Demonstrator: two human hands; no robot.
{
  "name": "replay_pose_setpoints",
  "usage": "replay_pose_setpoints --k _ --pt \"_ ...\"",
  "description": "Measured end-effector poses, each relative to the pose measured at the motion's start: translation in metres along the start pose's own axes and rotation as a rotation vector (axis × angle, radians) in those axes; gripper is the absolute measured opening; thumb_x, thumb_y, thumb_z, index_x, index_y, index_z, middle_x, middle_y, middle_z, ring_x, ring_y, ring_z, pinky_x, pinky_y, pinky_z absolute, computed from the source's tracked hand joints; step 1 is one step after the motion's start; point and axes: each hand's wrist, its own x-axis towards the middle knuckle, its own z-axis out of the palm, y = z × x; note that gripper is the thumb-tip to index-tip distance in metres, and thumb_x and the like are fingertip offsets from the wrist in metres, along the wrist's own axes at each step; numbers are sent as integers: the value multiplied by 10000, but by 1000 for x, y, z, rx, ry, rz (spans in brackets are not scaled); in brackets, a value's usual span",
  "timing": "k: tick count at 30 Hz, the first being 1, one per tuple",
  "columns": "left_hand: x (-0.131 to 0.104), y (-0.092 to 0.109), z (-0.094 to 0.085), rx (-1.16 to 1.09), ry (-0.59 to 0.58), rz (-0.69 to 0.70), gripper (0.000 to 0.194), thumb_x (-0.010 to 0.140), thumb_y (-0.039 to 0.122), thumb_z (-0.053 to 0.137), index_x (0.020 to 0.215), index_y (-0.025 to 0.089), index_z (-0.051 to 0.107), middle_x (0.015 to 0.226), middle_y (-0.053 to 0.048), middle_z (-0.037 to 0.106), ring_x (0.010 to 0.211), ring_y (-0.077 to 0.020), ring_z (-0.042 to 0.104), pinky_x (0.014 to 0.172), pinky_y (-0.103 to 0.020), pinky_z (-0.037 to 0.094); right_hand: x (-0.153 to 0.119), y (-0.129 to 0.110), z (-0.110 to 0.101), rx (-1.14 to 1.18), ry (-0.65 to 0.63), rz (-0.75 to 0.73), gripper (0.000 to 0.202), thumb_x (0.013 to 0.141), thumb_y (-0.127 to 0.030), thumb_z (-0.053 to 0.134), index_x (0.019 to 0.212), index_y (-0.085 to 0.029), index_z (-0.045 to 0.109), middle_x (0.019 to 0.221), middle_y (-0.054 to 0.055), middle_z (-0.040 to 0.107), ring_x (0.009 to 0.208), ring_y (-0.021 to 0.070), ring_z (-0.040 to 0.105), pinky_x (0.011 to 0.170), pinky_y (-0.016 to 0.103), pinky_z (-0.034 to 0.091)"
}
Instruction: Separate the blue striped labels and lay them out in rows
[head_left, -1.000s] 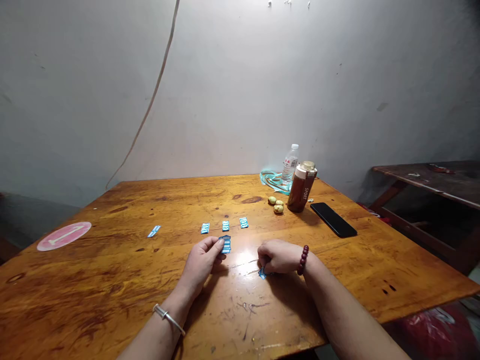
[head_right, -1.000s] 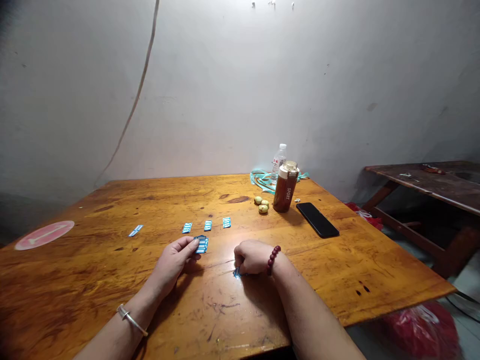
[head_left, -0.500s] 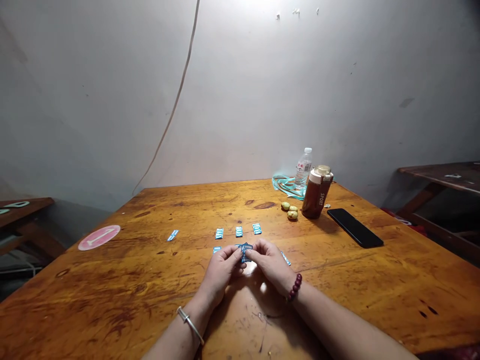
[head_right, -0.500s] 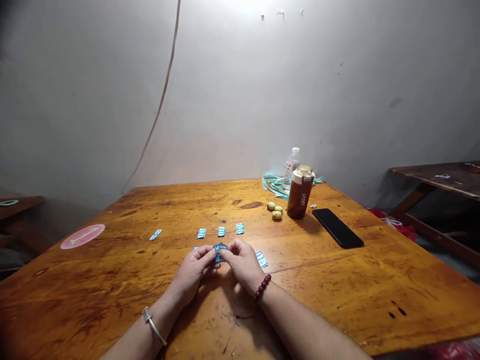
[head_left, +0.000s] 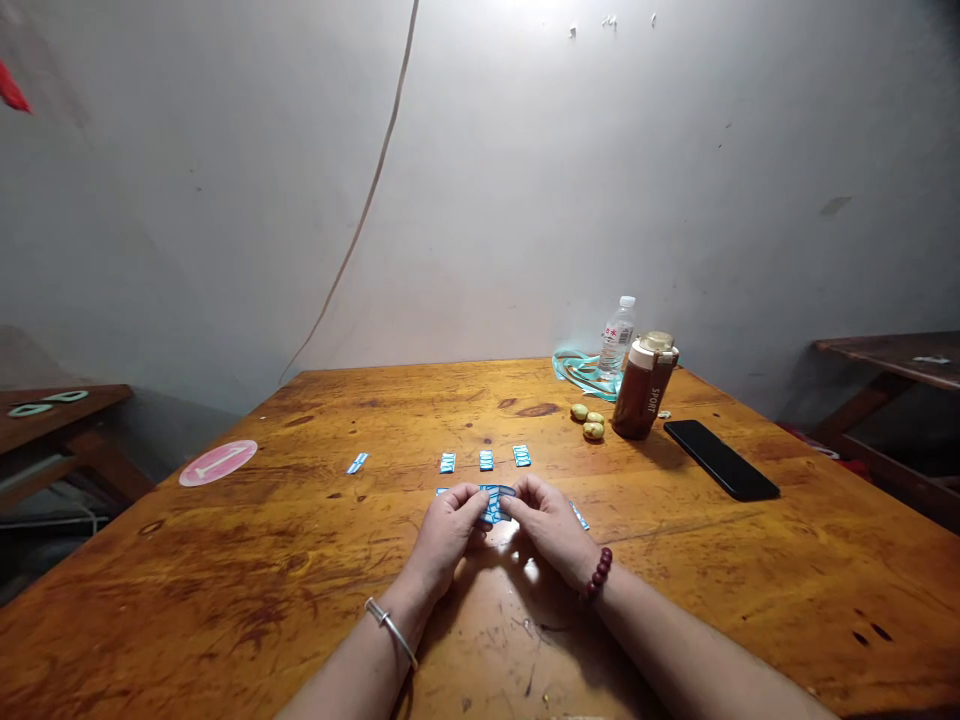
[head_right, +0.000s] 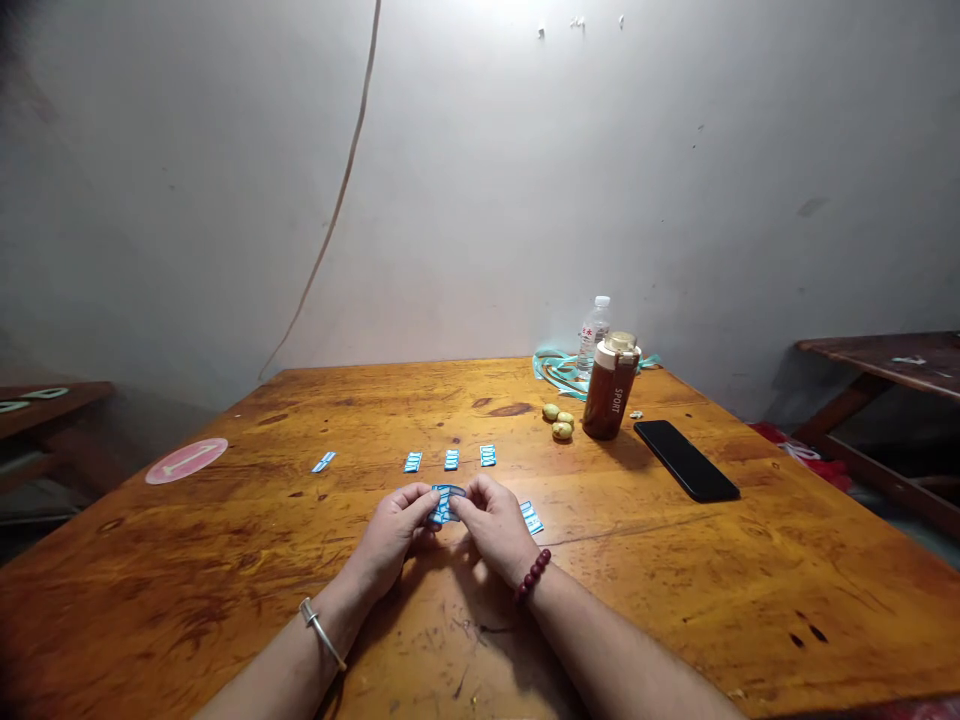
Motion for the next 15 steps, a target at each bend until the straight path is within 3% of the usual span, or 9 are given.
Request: replay_pose_setpoints --k 5,9,15 --pt "0 0 0 20 -6 43 275 661 411 560 679 137 553 544 31 489 457 -50 422 401 -144 308 4 -2 -8 58 -48 41 207 683 -326 554 626 -164 439 536 -60 421 462 53 367 433 175 308" --pt "-3 4 3 41 -47 51 273 651 409 573 663 137 563 549 29 505 462 -52 437 415 -150 329 3 3 -6 90 -88 80 217 656 -341 579 671 -178 436 583 -58 475 458 57 430 413 169 327" --pt "-4 3 4 -59 -49 -17 299 624 420 601 732 142 599 628 0 569 515 -63 492 473 -162 388 3 2 -5 119 -61 229 251 633 -348 591 624 -175 409 431 -82 415 346 46 374 335 152 255"
